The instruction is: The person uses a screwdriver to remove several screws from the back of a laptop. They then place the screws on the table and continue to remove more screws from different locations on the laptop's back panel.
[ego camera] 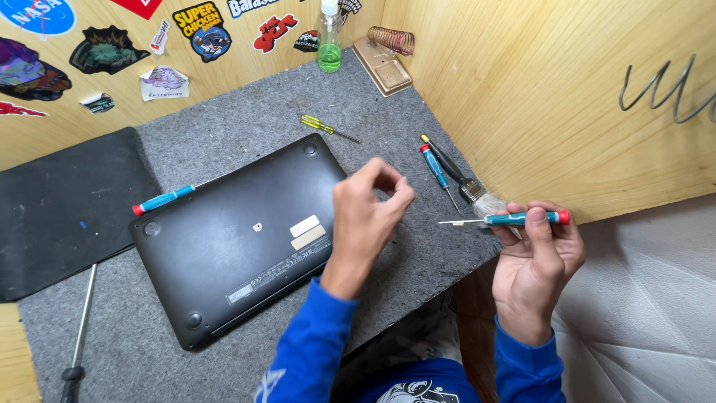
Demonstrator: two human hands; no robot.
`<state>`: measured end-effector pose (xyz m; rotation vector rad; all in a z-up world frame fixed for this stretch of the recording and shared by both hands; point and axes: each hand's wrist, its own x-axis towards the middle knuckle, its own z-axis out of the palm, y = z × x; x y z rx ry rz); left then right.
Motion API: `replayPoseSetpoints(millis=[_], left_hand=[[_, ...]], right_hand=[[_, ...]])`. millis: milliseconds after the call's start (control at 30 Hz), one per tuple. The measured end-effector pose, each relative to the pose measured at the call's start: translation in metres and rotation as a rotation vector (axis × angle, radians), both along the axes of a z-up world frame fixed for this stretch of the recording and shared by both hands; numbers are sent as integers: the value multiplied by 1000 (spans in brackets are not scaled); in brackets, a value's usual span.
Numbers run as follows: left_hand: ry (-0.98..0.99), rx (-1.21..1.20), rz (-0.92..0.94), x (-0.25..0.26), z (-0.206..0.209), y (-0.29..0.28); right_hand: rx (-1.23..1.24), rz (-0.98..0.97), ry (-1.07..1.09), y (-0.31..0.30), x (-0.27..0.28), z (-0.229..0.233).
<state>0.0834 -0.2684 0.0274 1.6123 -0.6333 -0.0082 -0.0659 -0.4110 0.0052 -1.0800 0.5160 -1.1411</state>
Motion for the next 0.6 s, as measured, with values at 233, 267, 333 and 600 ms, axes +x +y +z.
replayPoseSetpoints(millis=[233, 267, 333, 600], left_hand=[[884, -784, 126, -63, -26, 100], [873, -933, 111, -70, -36, 109], [838, -1089, 118, -80, -51, 125], [841, -1431, 217, -96, -56, 155]], right_hand=[[62, 160, -71, 97, 24, 22], [40, 192, -78, 112, 26, 22], [25, 253, -88, 141, 30, 22], [-295, 337, -135, 208, 25, 5]])
